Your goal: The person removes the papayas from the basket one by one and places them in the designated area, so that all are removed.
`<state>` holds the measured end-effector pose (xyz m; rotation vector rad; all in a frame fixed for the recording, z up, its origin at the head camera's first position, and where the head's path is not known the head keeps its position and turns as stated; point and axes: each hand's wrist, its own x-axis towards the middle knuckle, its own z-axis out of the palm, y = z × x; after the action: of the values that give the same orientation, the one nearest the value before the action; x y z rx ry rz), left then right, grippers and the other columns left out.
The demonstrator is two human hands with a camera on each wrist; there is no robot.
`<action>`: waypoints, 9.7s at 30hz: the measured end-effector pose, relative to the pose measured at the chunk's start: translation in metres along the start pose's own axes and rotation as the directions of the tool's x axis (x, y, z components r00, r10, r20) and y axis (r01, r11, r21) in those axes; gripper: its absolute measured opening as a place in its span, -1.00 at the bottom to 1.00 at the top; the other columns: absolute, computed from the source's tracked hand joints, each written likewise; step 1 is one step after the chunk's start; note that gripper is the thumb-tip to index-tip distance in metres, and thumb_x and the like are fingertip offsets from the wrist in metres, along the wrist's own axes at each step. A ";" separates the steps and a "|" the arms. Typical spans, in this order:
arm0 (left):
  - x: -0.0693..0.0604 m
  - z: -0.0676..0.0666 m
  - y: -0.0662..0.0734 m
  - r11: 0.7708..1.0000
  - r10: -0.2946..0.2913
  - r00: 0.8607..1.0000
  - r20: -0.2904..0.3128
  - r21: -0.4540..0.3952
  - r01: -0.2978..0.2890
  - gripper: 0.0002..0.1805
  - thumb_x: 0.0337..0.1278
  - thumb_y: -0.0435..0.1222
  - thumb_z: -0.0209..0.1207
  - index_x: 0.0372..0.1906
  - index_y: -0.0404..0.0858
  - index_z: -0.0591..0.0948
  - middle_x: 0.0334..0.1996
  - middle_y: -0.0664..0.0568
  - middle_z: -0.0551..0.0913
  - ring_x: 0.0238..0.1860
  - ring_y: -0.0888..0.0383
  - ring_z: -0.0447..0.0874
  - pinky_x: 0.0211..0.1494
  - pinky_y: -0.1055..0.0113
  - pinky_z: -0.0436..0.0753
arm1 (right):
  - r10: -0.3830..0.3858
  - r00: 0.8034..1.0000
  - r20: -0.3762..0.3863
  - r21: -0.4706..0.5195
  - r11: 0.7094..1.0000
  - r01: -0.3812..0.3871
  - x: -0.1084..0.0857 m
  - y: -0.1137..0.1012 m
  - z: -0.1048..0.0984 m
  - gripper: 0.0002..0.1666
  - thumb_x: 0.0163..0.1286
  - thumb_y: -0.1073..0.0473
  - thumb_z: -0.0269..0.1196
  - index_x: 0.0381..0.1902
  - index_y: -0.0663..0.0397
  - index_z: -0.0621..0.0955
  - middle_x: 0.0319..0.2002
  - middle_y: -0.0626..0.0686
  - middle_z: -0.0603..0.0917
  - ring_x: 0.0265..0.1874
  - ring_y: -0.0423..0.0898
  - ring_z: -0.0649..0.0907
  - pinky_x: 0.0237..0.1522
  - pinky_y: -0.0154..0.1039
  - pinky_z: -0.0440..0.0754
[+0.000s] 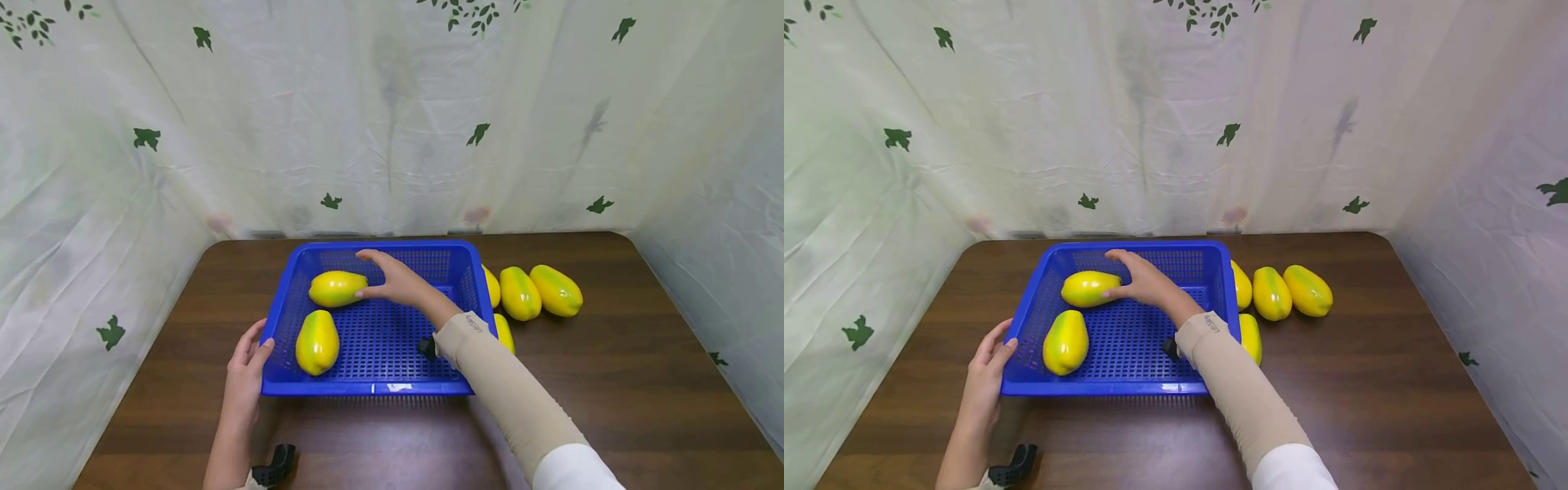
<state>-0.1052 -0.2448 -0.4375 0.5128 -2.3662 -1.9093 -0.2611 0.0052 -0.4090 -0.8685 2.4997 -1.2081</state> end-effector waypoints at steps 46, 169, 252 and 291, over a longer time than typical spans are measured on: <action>0.000 0.000 0.000 1.000 -0.002 1.000 -0.002 -0.020 0.002 -0.50 0.29 -0.06 -0.10 0.30 0.00 0.20 -0.03 -0.13 0.36 -0.29 0.18 0.51 -0.26 0.41 0.55 | 0.180 0.977 0.113 -0.147 0.976 -0.162 0.030 0.002 0.036 -0.28 0.13 0.11 0.31 0.25 -0.10 0.32 0.04 0.03 0.48 -0.02 -0.10 0.46 0.00 -0.24 0.38; 0.000 0.002 -0.001 1.000 0.011 1.000 -0.027 -0.018 -0.011 -0.48 0.27 -0.01 -0.10 0.30 0.00 0.22 0.00 -0.08 0.36 -0.19 0.11 0.45 -0.23 0.46 0.53 | 0.144 0.649 -0.747 0.111 0.990 -0.092 -0.225 0.046 -0.062 -0.29 0.00 0.40 0.36 0.17 0.14 0.43 -0.13 0.13 0.37 -0.20 -0.19 0.43 -0.19 -0.57 0.43; 0.000 0.002 0.000 1.000 0.010 1.000 -0.014 -0.010 -0.010 -0.50 0.30 -0.04 -0.12 0.31 0.00 0.20 0.02 -0.11 0.36 -0.21 0.15 0.48 -0.24 0.45 0.53 | 0.082 0.717 -0.692 0.000 0.994 -0.114 -0.224 0.011 -0.039 -0.30 0.05 0.23 0.37 0.16 0.16 0.38 0.09 0.09 0.38 0.08 -0.01 0.37 0.11 -0.41 0.26; -0.001 0.002 0.001 0.999 0.023 1.000 -0.013 -0.024 -0.024 -0.51 0.30 -0.07 -0.12 0.30 -0.03 0.21 -0.05 -0.11 0.37 -0.27 0.17 0.49 -0.26 0.43 0.54 | -0.291 0.923 -0.253 -0.174 0.952 0.252 -0.092 -0.033 -0.050 -0.25 0.16 -0.05 0.26 0.26 0.02 0.28 0.20 -0.02 0.32 0.19 -0.14 0.28 0.15 -0.16 0.26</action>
<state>-0.1050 -0.2431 -0.4372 0.4921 -2.3279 -1.9161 -0.1965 0.0767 -0.3560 -1.1916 2.7827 -1.3344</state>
